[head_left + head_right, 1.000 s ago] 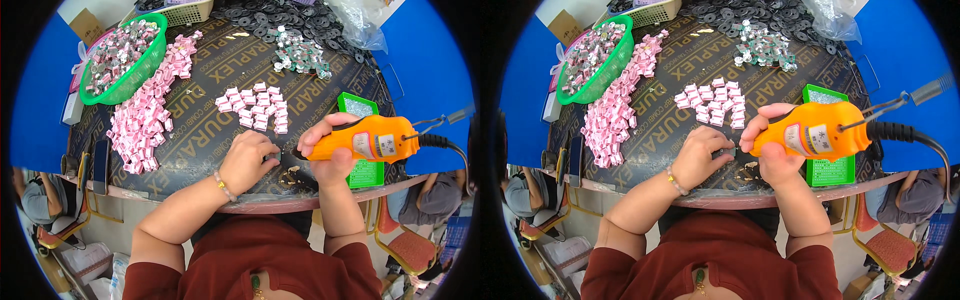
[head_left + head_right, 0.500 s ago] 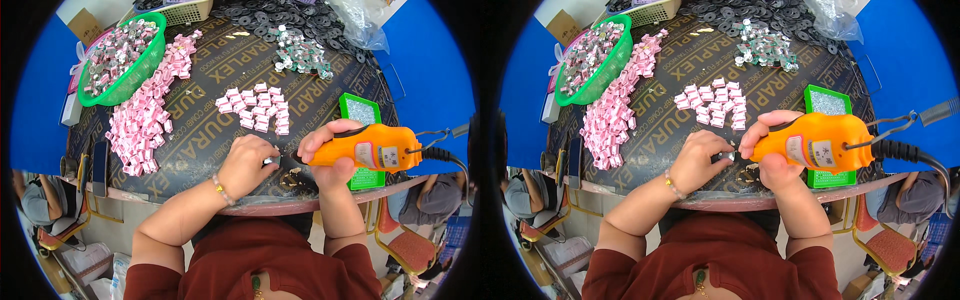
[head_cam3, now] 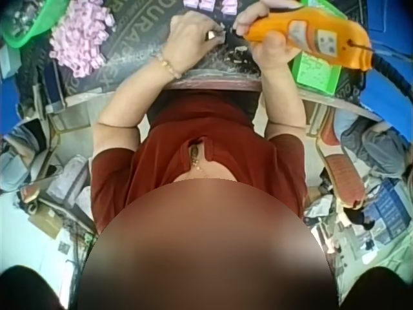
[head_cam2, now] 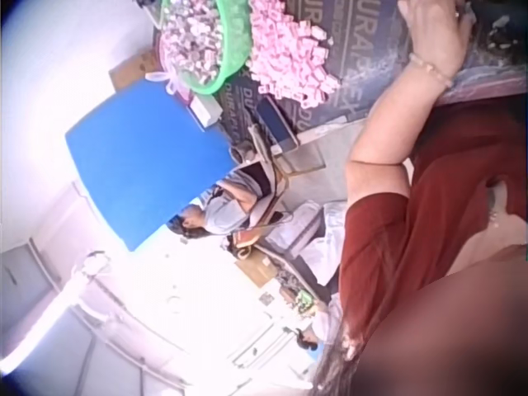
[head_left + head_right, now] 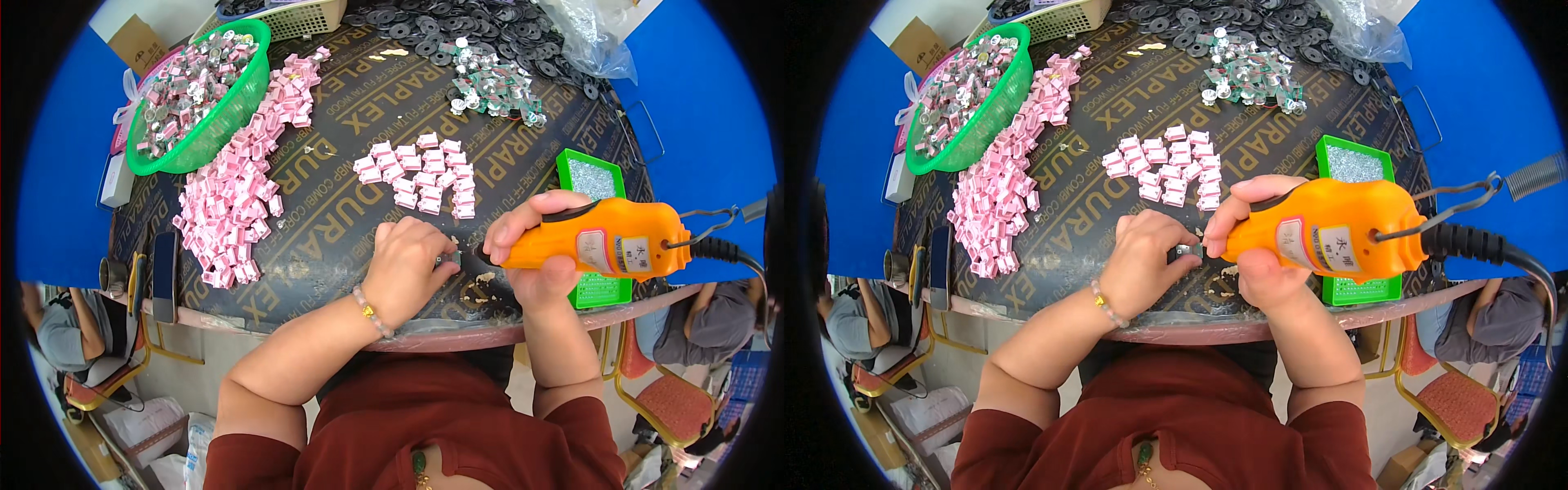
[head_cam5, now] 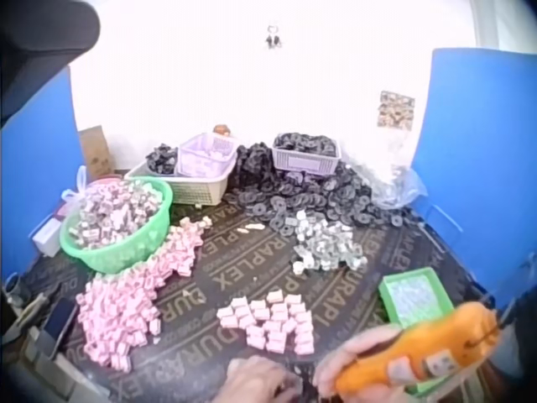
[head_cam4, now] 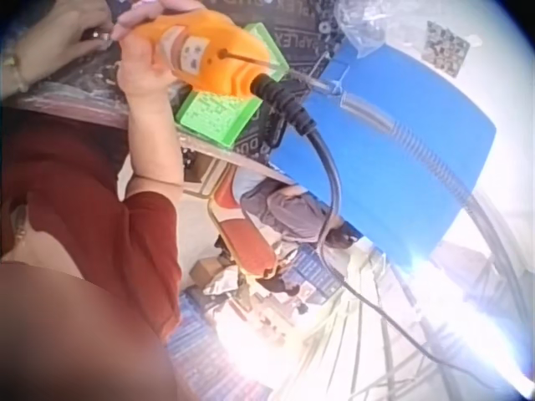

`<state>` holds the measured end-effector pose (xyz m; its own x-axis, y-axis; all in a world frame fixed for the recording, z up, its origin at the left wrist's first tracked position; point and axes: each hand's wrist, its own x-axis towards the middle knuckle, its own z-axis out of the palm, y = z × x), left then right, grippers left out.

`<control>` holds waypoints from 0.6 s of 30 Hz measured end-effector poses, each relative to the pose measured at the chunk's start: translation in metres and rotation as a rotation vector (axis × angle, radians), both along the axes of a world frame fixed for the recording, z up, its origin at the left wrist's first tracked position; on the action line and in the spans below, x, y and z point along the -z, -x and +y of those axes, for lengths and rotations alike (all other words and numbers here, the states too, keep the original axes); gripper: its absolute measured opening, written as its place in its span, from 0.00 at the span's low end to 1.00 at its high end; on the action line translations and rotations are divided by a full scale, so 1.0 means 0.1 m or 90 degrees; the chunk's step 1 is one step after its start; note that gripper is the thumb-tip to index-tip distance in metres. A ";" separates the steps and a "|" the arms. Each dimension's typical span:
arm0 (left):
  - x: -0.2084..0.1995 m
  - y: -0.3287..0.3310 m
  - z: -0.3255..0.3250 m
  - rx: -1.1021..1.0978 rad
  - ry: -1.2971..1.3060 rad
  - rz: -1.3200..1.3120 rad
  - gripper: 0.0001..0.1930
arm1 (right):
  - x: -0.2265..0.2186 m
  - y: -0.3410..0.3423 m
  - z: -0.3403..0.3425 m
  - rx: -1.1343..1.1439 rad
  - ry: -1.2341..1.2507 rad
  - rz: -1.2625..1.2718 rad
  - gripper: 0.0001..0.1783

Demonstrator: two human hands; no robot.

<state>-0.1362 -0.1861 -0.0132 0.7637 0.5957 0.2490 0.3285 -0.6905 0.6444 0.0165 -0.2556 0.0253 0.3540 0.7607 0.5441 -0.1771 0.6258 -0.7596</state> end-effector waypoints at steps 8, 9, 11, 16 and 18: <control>0.00 0.00 -0.01 -0.013 -0.047 -0.001 0.09 | 0.00 0.00 0.02 -0.015 0.002 0.004 0.30; -0.01 0.00 -0.01 -0.010 -0.042 0.008 0.09 | 0.00 0.00 0.03 -0.014 0.002 0.004 0.30; -0.02 0.01 -0.01 -0.006 -0.037 0.017 0.09 | 0.02 -0.01 0.04 -0.028 -0.001 0.002 0.28; -0.02 0.00 -0.04 -0.007 -0.078 0.055 0.09 | -0.11 0.07 0.07 -0.007 0.135 -0.035 0.29; -0.01 -0.01 -0.05 -0.008 -0.112 0.051 0.09 | -0.13 0.09 0.09 -0.034 0.142 -0.022 0.27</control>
<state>-0.1352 -0.1913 -0.0119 0.7777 0.5583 0.2888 0.3834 -0.7854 0.4859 0.0074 -0.2468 0.0379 0.2946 0.8805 0.3713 -0.1769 0.4321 -0.8843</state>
